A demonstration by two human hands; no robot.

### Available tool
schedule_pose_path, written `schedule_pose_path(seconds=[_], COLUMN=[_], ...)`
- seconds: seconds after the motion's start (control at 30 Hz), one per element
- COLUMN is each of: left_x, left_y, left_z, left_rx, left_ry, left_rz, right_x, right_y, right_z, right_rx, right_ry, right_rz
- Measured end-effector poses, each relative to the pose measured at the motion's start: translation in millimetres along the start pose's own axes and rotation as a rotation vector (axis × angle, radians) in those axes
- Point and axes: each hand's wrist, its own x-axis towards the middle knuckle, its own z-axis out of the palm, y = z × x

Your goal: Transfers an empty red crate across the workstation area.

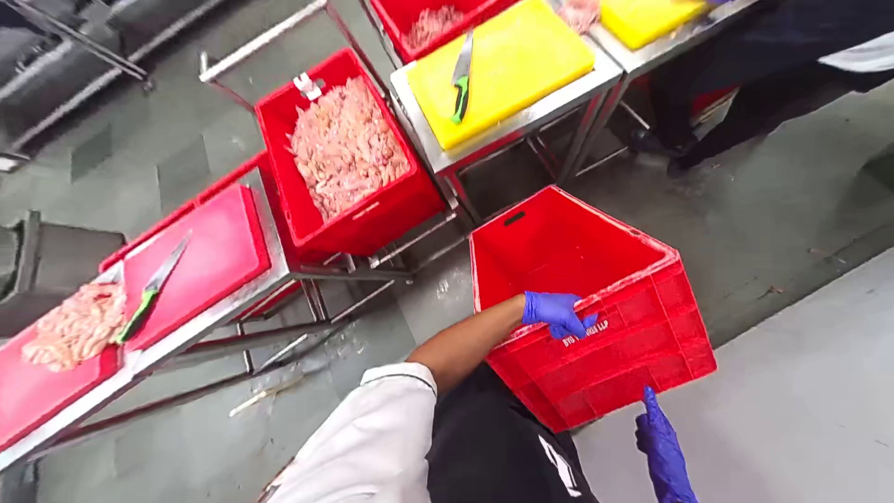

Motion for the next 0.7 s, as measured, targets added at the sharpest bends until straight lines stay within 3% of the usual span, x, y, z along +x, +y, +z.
schedule_pose_path(seconds=[0.27, 0.5, 0.7], left_x=[39, 60, 84], left_y=[53, 72, 76], left_z=[-19, -48, -58], left_rx=[0.319, 0.390, 0.462], left_ry=[0.037, 0.062, 0.108], left_rz=[-0.049, -0.068, -0.127], right_x=[68, 120, 174], right_y=[-60, -95, -80], right_z=[0, 21, 47], right_rx=[0.024, 0.015, -0.119], right_ry=[-0.045, -0.061, -0.188], right_rz=[0.180, 0.322, 0.329])
